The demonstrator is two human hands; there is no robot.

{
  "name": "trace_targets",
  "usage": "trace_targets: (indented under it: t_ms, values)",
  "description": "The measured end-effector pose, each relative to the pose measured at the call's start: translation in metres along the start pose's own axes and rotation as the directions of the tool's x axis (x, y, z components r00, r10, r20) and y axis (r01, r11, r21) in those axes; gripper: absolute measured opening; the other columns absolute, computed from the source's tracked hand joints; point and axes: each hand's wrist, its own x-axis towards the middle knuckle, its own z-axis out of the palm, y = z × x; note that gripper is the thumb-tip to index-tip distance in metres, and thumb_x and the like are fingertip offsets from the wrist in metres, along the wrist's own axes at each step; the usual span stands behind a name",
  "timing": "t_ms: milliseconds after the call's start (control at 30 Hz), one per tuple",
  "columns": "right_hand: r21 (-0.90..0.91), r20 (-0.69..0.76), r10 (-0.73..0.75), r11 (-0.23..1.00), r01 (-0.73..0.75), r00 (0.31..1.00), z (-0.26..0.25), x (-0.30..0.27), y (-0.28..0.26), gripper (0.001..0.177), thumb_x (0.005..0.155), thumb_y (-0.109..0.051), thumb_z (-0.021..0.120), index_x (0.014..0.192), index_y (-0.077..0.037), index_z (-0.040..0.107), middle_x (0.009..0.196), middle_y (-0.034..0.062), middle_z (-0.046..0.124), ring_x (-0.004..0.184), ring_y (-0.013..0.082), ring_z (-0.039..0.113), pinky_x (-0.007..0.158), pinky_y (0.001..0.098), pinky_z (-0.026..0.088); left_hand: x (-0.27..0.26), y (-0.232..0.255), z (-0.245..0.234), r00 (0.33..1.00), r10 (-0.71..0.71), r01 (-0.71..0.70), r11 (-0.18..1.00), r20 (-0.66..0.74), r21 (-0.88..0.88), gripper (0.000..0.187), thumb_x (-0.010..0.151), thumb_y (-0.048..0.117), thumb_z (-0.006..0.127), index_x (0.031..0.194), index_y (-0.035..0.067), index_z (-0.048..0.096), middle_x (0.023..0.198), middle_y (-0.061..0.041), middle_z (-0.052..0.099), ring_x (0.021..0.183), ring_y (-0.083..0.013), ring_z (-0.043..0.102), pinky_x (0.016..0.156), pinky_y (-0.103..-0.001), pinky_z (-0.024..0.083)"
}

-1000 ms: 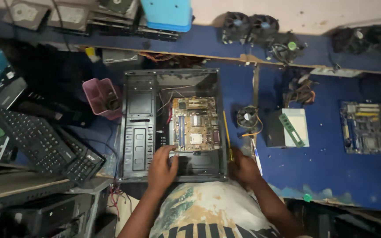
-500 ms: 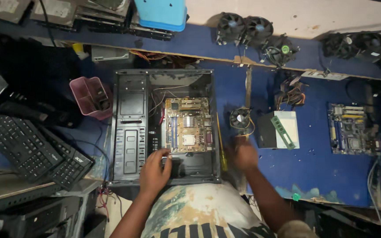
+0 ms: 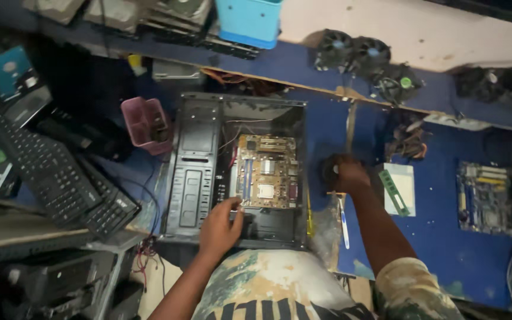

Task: The person uses a yellow screwdriver to tighten screws on the motherboard inside an open desktop computer case. They then pick up a CPU fan and place it onto the motherboard, adjusting its position.

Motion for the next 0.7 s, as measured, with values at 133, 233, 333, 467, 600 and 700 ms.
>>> trace_targets:
  t_ms: [133,233,333,467,600,700]
  values:
    - [0.081,-0.103,-0.036,0.996,0.045,0.994,-0.013,-0.011,-0.009,0.065,0.068,-0.031,0.085,0.128,-0.013,0.069,0.129,0.0194,0.066,0.118,0.0397,0.064,0.101,0.0472,0.052,-0.003,0.000,-0.001,0.997,0.069,-0.070,0.997,-0.046,-0.016,0.027,0.094,0.023,0.066,0.116,0.008,0.066,0.103,-0.014,0.074,0.098,-0.0353,0.070,0.081,-0.045,0.055]
    - [0.173,-0.182,0.005,0.985,0.027,0.983,-0.042,-0.030,-0.029,0.075,0.055,-0.030,0.088,0.123,-0.008,0.067,0.120,0.0189,0.068,0.113,0.0393,0.066,0.098,0.0476,0.053,-0.003,0.003,-0.003,0.998,0.050,-0.052,0.998,-0.035,-0.045,0.024,0.094,0.022,0.065,0.115,0.009,0.066,0.103,-0.013,0.074,0.098,-0.0336,0.071,0.081,-0.044,0.055]
    - [0.211,-0.520,-0.014,0.967,0.144,0.854,-0.065,-0.057,-0.050,0.070,0.059,-0.026,0.088,0.122,-0.002,0.066,0.115,0.0227,0.066,0.109,0.0430,0.063,0.096,0.0499,0.052,-0.002,0.004,-0.005,1.000,0.021,-0.021,0.999,0.000,-0.046,0.025,0.093,0.022,0.066,0.114,0.009,0.066,0.105,-0.011,0.074,0.099,-0.0333,0.070,0.081,-0.043,0.055]
    - [0.630,-0.628,0.121,0.660,0.411,0.769,-0.092,-0.092,-0.098,0.071,0.066,-0.022,0.082,0.129,-0.004,0.055,0.121,0.0168,0.059,0.109,0.0344,0.063,0.096,0.0457,0.057,0.000,-0.001,-0.004,0.989,0.143,-0.145,0.987,-0.044,-0.070,0.027,0.092,0.020,0.067,0.115,0.007,0.064,0.110,-0.014,0.070,0.103,-0.0342,0.068,0.084,-0.042,0.054]
    - [0.450,-0.730,-0.078,0.693,0.563,0.679,-0.094,-0.126,-0.156,0.088,0.063,-0.019,0.080,0.143,-0.001,0.050,0.131,0.0193,0.053,0.122,0.0328,0.056,0.105,0.0463,0.048,0.013,-0.011,0.019,0.987,0.158,-0.161,0.939,-0.035,-0.304,0.034,0.094,0.025,0.069,0.122,0.006,0.063,0.115,-0.013,0.068,0.106,-0.0289,0.068,0.092,-0.040,0.054]
    - [0.410,-0.558,-0.261,0.738,0.535,0.788,-0.082,-0.138,-0.200,0.091,0.055,-0.018,0.084,0.140,-0.002,0.053,0.132,0.0210,0.057,0.124,0.0378,0.055,0.106,0.0479,0.045,0.027,-0.024,0.046,0.949,0.014,0.262,0.521,0.315,-0.813,0.045,0.095,0.038,0.057,0.136,0.019,0.052,0.128,-0.003,0.064,0.108,-0.0223,0.066,0.095,-0.039,0.053]
